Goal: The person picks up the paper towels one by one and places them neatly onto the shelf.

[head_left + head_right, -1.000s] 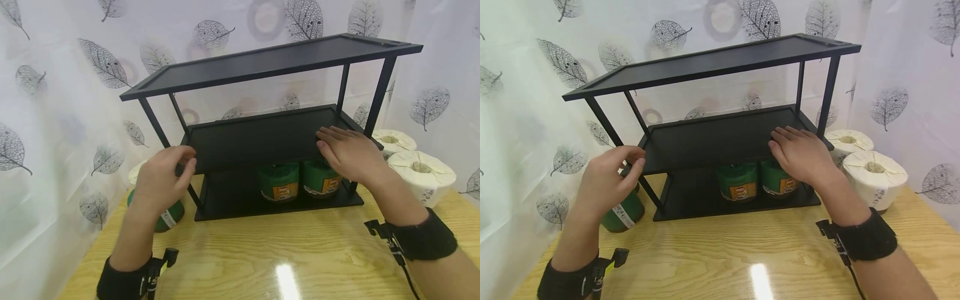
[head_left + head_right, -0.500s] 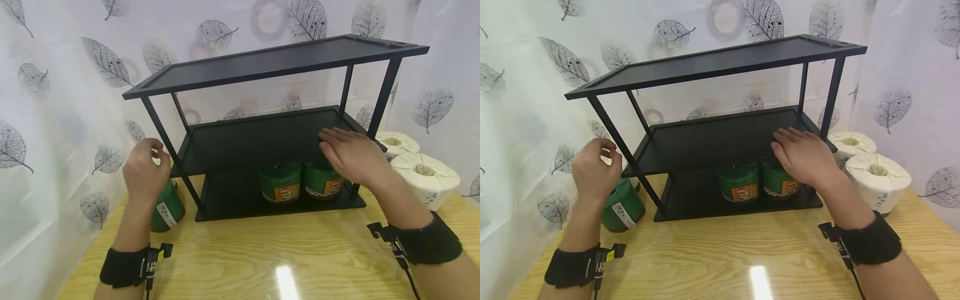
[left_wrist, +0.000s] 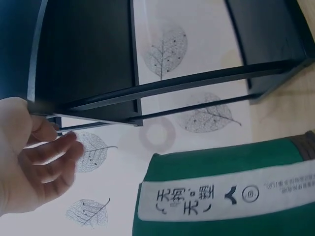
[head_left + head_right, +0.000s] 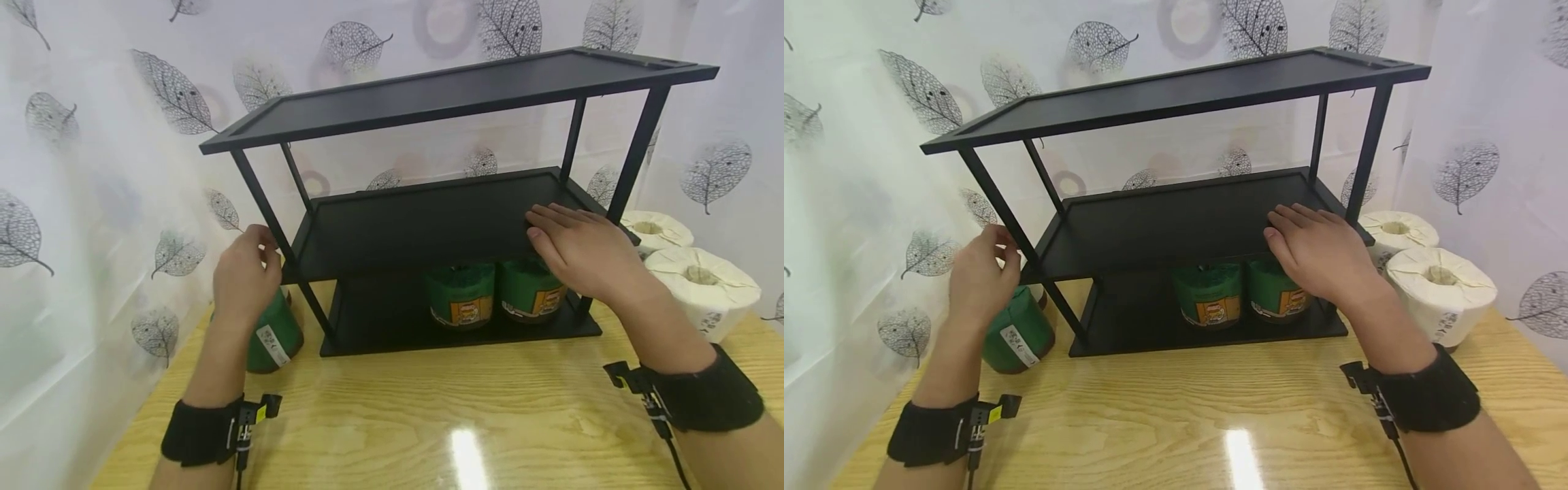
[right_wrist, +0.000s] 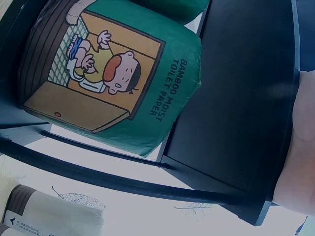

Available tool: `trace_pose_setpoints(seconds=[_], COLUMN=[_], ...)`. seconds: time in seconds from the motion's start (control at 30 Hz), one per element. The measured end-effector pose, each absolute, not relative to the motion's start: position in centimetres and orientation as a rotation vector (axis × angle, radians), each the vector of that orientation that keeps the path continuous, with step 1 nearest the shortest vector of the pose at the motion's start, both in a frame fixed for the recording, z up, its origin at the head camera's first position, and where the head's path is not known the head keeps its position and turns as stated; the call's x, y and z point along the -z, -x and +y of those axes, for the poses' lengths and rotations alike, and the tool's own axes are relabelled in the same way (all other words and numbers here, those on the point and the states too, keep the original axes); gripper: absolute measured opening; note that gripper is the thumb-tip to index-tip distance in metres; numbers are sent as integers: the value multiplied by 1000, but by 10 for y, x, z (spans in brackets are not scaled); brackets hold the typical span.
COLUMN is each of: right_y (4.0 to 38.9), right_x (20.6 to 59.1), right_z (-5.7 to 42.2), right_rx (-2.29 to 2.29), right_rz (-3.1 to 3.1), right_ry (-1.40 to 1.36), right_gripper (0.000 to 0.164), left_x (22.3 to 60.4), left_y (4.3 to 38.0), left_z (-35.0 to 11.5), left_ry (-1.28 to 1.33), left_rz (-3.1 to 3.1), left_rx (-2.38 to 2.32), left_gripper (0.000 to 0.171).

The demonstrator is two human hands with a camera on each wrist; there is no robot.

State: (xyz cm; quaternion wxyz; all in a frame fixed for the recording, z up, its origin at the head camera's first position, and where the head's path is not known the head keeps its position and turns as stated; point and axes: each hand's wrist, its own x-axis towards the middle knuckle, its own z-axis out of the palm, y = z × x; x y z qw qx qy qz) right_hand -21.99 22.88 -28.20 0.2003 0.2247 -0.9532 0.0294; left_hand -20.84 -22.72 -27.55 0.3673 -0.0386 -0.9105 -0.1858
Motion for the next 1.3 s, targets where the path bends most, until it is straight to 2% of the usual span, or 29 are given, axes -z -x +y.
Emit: trace_pose_setpoints(seconds=[0.17, 0.57, 0.7, 0.93, 1.0, 1.3], right_y=[220, 220, 220, 221, 221, 222], right_x=[282, 283, 282, 282, 282, 282], right_z=[229, 230, 230, 231, 231, 231], right_rx=[-74, -69, -71, -62, -64, -71], right_rz=[-2664, -2645, -2643, -2653, -2646, -2641], right_ry=[-626, -645, -643, -648, -652, -653], right_gripper=[50, 48, 49, 49, 48, 49], left_x=[275, 280, 275, 274, 276, 286], left_y=[204, 208, 207, 208, 209, 215], left_z=[-232, -256, -264, -262, -261, -269], left_ry=[60, -86, -113, -121, -98, -24], left_rz=[-2495, -2967, -3147, -3296, -3320, -3259], left_rx=[421, 259, 296, 319, 291, 140], left_gripper=[27, 32, 49, 100, 106, 91])
